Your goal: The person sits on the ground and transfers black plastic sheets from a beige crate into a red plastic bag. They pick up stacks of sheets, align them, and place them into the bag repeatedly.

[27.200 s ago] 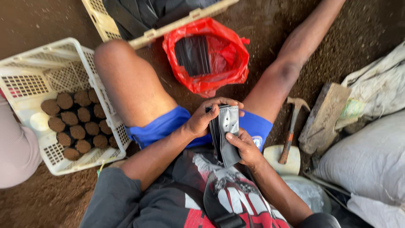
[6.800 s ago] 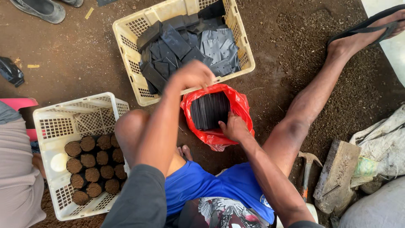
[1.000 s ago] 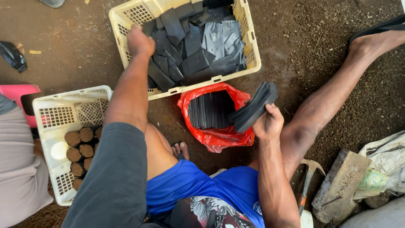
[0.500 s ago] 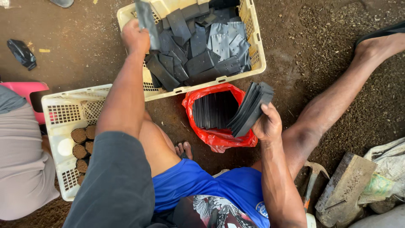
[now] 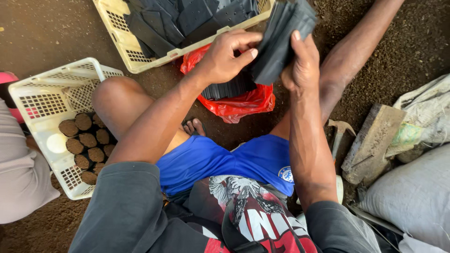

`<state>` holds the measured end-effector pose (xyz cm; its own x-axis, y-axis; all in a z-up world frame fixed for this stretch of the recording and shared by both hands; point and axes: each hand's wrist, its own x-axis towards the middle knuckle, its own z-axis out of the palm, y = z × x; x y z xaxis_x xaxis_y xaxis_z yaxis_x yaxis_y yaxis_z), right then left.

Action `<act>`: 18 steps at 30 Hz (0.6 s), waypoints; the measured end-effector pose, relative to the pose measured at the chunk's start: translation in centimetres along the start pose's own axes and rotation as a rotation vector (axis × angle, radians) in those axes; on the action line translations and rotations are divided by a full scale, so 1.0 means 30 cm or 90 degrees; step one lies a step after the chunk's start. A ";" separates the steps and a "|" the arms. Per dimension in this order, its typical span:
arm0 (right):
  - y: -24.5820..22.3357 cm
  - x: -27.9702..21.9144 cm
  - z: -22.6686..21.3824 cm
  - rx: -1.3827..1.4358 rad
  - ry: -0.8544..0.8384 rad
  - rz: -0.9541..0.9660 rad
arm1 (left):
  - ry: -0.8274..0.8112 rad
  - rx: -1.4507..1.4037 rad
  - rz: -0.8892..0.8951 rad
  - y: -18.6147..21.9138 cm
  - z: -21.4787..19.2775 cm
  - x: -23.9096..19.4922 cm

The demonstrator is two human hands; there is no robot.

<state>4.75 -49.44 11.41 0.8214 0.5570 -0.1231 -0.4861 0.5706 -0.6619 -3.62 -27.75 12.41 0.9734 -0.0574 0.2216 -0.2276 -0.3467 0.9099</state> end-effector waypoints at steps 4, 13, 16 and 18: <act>-0.054 -0.106 -0.112 0.234 0.039 0.036 | -0.051 0.178 -0.184 -0.077 0.058 -0.060; 0.051 -0.290 -0.193 -0.039 0.017 0.237 | -0.356 0.414 -0.153 -0.251 0.192 -0.138; 0.125 -0.219 -0.157 -0.238 -0.009 0.304 | -0.418 0.463 -0.205 -0.296 0.191 -0.172; 0.165 -0.143 -0.133 -0.277 -0.039 0.357 | -0.492 0.496 -0.289 -0.318 0.191 -0.203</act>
<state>0.00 -51.42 5.72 0.4579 0.7362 -0.4983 -0.6572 -0.0971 -0.7474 -7.22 -29.45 0.36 0.7792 -0.2393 -0.5792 -0.0421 -0.9421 0.3326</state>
